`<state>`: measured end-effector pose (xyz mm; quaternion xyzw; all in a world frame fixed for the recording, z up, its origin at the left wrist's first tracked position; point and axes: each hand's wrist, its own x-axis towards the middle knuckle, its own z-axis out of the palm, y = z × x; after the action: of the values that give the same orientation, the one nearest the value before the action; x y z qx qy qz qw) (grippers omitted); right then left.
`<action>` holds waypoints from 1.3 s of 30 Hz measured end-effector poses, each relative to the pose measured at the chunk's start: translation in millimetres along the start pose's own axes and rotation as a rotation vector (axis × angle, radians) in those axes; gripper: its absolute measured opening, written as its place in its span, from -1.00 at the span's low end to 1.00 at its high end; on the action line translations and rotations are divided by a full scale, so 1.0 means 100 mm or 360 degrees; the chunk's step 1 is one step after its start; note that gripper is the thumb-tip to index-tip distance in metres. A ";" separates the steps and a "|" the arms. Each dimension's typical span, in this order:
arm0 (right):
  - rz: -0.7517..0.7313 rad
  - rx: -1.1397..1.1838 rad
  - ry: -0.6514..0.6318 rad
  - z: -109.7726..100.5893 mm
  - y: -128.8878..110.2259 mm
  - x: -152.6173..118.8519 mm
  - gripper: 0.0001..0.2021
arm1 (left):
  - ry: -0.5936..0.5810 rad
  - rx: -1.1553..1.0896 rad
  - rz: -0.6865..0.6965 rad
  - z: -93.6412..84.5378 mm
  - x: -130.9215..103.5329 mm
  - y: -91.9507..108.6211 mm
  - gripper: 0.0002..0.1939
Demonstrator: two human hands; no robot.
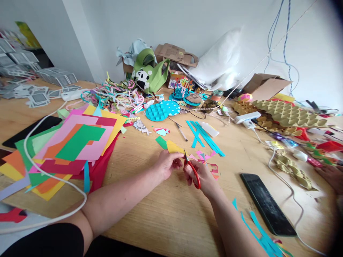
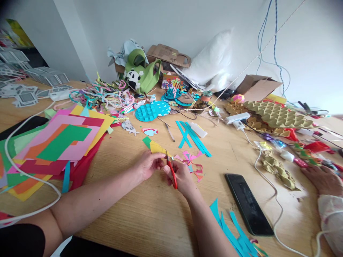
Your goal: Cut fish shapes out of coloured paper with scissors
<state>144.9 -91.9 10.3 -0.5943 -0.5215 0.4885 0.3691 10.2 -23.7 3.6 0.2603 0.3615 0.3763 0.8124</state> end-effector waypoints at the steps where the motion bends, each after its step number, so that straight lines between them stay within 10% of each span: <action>1: 0.0004 0.0008 0.0002 0.00 0.00 0.00 -0.50 | -0.0017 -0.0008 -0.0003 0.00 0.00 0.00 -0.85; 39: -0.0098 0.0004 -0.0100 -0.01 -0.04 -0.02 -0.48 | -0.0087 0.0039 0.0014 -0.02 0.02 -0.02 -0.85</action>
<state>144.8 -93.1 14.5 -0.5619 -0.5503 0.4959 0.3682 10.3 -22.6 -0.3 0.2821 0.3425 0.3681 0.8171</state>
